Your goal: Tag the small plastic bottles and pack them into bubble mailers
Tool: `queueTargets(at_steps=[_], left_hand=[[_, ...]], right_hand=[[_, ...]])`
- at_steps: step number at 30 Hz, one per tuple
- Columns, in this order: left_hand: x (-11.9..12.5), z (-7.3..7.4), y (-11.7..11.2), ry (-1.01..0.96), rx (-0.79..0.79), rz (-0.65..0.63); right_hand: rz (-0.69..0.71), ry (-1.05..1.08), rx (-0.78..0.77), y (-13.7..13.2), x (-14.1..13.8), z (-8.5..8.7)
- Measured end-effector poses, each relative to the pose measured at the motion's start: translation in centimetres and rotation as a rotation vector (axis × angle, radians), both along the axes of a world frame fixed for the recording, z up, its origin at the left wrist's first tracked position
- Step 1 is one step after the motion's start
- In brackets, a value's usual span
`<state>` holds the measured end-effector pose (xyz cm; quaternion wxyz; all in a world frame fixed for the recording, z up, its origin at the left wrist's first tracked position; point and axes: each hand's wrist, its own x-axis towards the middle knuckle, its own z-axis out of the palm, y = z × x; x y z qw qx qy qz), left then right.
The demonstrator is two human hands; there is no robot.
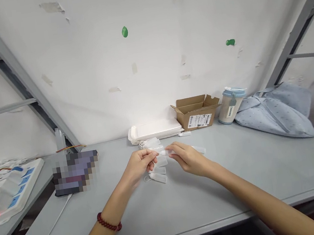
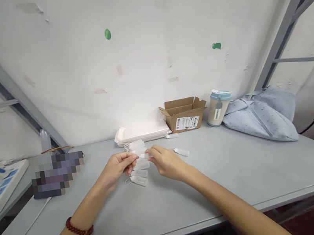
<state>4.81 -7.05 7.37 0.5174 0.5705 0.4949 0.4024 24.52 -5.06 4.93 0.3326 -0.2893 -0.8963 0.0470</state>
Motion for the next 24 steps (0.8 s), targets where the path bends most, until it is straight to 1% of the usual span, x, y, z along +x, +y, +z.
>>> queueTargets(at_steps=[5, 9, 16, 19, 24], left_hand=[[-0.2, -0.6, 0.2, -0.046, -0.008, -0.019], [-0.1, -0.6, 0.2, -0.063, -0.022, -0.033], [0.1, -0.8, 0.1, -0.067, -0.038, -0.042], [0.1, -1.1, 0.2, -0.072, -0.039, -0.05], [0.1, -1.3, 0.2, -0.076, -0.046, -0.06]], right_hand=[[0.0, 0.037, 0.084, 0.0, -0.5, -0.6], [0.004, 0.058, 0.127, 0.0, -0.8, -1.1], [-0.001, 0.067, 0.205, 0.0, -0.8, -1.4], [-0.002, 0.074, 0.268, 0.1, -0.9, -1.6], [-0.025, 0.014, 0.379, 0.1, -0.9, -1.7]])
